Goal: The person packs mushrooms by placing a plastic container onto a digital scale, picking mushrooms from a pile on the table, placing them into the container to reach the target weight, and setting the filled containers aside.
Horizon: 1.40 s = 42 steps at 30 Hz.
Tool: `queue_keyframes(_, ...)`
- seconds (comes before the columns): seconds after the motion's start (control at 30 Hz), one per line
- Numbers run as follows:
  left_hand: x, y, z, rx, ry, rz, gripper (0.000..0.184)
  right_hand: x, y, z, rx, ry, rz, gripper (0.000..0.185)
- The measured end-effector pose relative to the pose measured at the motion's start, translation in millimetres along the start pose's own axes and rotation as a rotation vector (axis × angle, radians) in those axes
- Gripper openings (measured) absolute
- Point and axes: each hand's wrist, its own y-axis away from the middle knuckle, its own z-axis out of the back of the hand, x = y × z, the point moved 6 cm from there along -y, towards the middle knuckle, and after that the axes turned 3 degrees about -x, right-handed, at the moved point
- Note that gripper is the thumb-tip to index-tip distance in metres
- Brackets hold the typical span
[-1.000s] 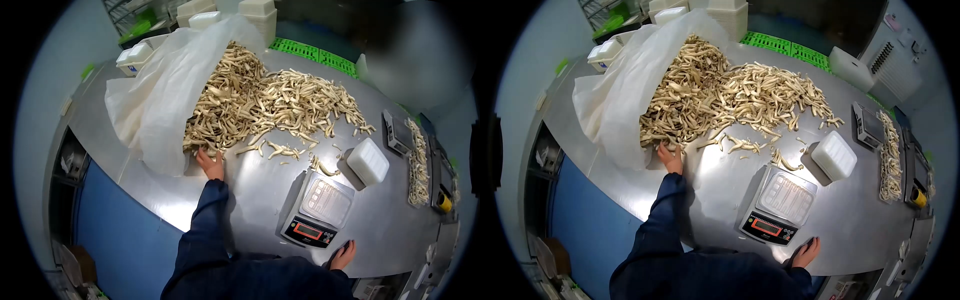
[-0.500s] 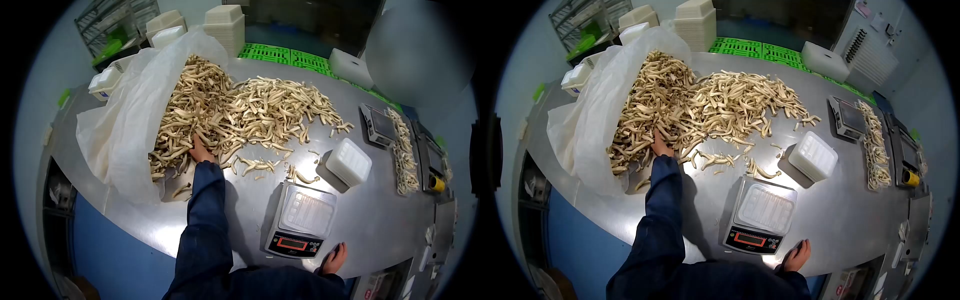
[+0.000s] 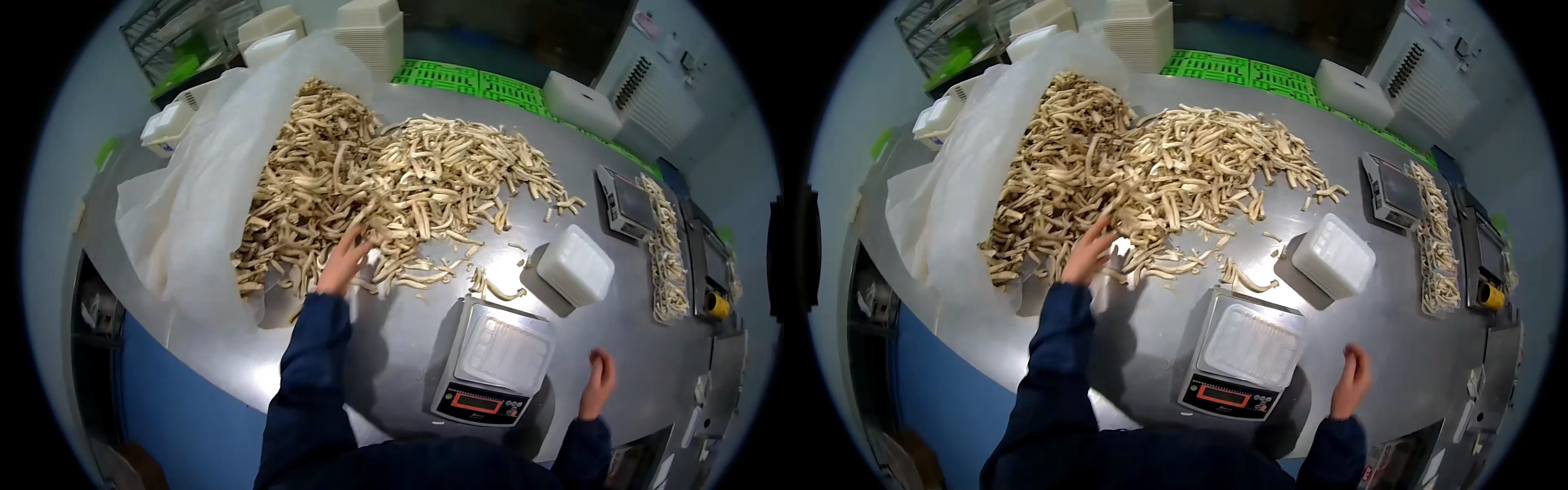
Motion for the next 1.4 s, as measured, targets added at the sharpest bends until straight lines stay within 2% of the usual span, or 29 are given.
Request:
queue_keyframes(0.03,1,19,17,-0.071,-0.065,-0.112,0.063,18,-30,-17,0.06,-0.181,0.01,0.019)
queue_keyframes(0.07,19,37,44,-0.203,-0.142,-0.256,0.059,38,-58,-42,0.187,-0.193,0.029,0.019)
queue_keyframes(0.13,61,79,92,-0.508,-0.37,-0.42,0.052,79,-111,-97,0.431,0.026,0.184,0.02)
queue_keyframes(0.2,87,115,109,-0.734,-0.616,-0.343,0.05,90,-169,-161,0.474,0.036,0.272,0.024)
queue_keyframes(0.23,110,120,121,-0.771,-0.64,-0.3,0.051,78,-210,-195,0.47,0.066,0.387,0.029)
queue_keyframes(0.33,129,112,128,-0.914,-0.624,-0.271,0.059,81,-301,-262,0.388,0.42,0.384,0.055)
queue_keyframes(0.43,96,80,104,-0.853,-0.692,-0.36,0.062,32,-374,-299,0.363,0.536,0.199,0.068)
queue_keyframes(0.53,84,27,86,-0.723,-0.809,-0.438,0.063,0,-394,-321,0.379,0.46,0.03,0.082)
queue_keyframes(0.67,69,-25,55,-0.646,-0.723,-0.382,0.064,-12,-385,-372,0.445,0.318,0.108,0.084)
queue_keyframes(0.73,59,-41,33,-0.61,-0.655,-0.409,0.064,8,-361,-389,0.446,0.442,0.177,0.084)
queue_keyframes(0.8,53,-55,15,-0.591,-0.563,-0.455,0.063,32,-328,-406,0.574,0.57,0.306,0.08)
queue_keyframes(0.87,49,-64,-1,-0.574,-0.48,-0.469,0.064,18,-311,-428,0.581,0.531,0.232,0.074)
queue_keyframes(0.9,48,-68,-7,-0.548,-0.384,-0.459,0.064,29,-292,-426,0.626,0.517,0.333,0.072)
queue_keyframes(0.93,47,-72,-12,-0.521,-0.288,-0.449,0.064,35,-274,-425,0.678,0.426,0.264,0.072)
queue_keyframes(1.0,51,-78,-15,-0.444,-0.13,-0.408,0.068,47,-238,-422,0.65,0.347,0.313,0.074)
queue_keyframes(1.1,55,-72,-21,-0.235,0.238,-0.231,0.076,64,-186,-422,0.805,0.367,0.311,0.072)
queue_keyframes(1.17,54,-58,-15,-0.206,0.193,-0.132,0.077,68,-156,-429,0.875,0.436,0.293,0.07)
queue_keyframes(1.2,46,-45,-14,-0.196,0.188,-0.07,0.077,72,-139,-430,0.984,0.395,0.136,0.073)
queue_keyframes(1.27,69,-48,6,-0.075,0.208,-0.103,0.075,94,-98,-429,1.152,0.27,0.015,0.077)
queue_keyframes(1.3,75,-46,15,-0.016,0.216,-0.123,0.074,123,-72,-414,1.285,0.163,-0.155,0.08)
queue_keyframes(1.33,62,-24,20,-0.008,0.187,-0.063,0.071,129,-54,-414,1.324,0.157,-0.255,0.08)
queue_keyframes(1.4,60,2,38,-0.013,0.092,-0.066,0.07,146,-26,-417,1.367,0.114,-0.246,0.081)
